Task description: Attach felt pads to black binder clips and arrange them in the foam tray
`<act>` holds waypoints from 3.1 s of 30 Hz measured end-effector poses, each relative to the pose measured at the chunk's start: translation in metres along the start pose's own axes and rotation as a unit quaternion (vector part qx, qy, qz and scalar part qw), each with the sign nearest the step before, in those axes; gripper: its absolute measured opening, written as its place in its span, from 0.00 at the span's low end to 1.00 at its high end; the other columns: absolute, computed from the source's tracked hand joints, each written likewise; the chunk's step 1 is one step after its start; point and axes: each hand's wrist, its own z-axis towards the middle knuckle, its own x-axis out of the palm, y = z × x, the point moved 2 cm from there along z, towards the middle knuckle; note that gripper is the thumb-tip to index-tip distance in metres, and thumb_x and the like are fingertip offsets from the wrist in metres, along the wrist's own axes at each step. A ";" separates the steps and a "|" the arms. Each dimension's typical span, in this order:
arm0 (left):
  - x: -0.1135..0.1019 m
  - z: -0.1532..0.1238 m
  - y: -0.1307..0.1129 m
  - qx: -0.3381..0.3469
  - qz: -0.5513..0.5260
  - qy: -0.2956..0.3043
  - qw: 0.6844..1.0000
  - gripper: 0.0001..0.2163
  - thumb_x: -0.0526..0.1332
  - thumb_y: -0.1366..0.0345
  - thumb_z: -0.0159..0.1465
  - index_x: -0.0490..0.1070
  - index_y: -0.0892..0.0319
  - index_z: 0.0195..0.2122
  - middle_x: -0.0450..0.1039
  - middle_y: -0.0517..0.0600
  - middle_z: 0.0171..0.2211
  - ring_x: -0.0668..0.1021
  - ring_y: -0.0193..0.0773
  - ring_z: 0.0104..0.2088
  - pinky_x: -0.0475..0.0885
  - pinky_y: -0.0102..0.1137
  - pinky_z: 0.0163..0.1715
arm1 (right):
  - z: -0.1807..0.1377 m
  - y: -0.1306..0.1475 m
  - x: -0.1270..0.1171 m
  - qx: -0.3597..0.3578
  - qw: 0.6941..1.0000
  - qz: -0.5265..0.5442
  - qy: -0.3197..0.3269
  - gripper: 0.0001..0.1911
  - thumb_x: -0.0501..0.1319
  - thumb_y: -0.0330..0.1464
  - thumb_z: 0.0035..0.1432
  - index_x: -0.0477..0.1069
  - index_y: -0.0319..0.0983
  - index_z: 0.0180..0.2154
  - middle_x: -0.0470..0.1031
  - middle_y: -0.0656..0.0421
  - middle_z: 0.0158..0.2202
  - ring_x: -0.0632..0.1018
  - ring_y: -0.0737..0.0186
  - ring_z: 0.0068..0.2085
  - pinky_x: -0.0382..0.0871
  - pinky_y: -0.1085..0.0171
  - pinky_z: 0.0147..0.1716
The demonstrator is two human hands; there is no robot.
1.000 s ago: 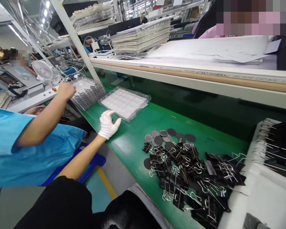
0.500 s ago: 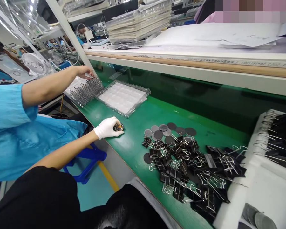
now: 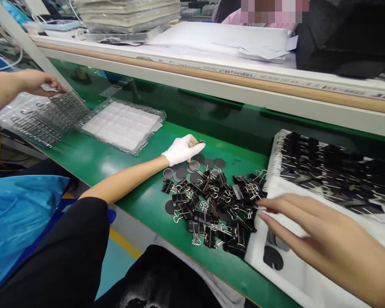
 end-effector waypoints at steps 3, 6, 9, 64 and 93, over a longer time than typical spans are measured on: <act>0.015 0.009 -0.010 0.001 -0.104 0.034 0.994 0.18 0.62 0.45 0.65 0.68 0.57 0.37 0.80 0.48 0.29 0.69 0.28 0.15 0.66 0.30 0.22 | 0.070 0.028 0.024 -0.062 0.994 -0.045 0.073 0.11 0.55 0.36 0.70 0.76 0.47 0.45 0.79 0.54 0.37 0.79 0.52 0.34 0.72 0.54 0.32; 0.017 0.014 -0.007 0.002 -0.176 0.022 0.984 0.18 0.58 0.45 0.67 0.67 0.57 0.39 0.79 0.48 0.29 0.66 0.28 0.14 0.61 0.30 0.19 | 0.132 0.036 0.054 -0.041 0.979 -0.119 0.161 0.10 0.57 0.31 0.69 0.77 0.41 0.45 0.78 0.51 0.39 0.79 0.51 0.38 0.68 0.56 0.35; 0.005 0.020 0.005 0.011 -0.110 -0.031 0.993 0.18 0.59 0.45 0.66 0.68 0.56 0.39 0.77 0.48 0.29 0.72 0.32 0.21 0.65 0.31 0.25 | 0.170 0.030 0.080 0.007 0.956 -0.149 0.254 0.13 0.64 0.37 0.66 0.76 0.38 0.48 0.78 0.48 0.44 0.78 0.47 0.44 0.66 0.57 0.35; -0.002 0.033 0.018 0.328 0.256 0.140 0.898 0.36 0.61 0.49 0.67 0.54 0.54 0.73 0.65 0.57 0.67 0.75 0.50 0.57 0.70 0.37 0.52 | 0.119 -0.057 0.049 0.088 0.948 0.234 0.197 0.14 0.64 0.45 0.63 0.74 0.42 0.34 0.77 0.51 0.53 0.76 0.49 0.57 0.70 0.48 0.55; -0.003 0.020 0.011 0.262 0.333 0.087 0.902 0.27 0.63 0.50 0.66 0.67 0.58 0.62 0.73 0.58 0.54 0.80 0.47 0.48 0.73 0.36 0.45 | 0.118 -0.095 0.104 0.353 0.730 0.577 -0.099 0.28 0.81 0.39 0.40 0.80 0.41 0.44 0.83 0.56 0.42 0.83 0.57 0.46 0.77 0.51 0.56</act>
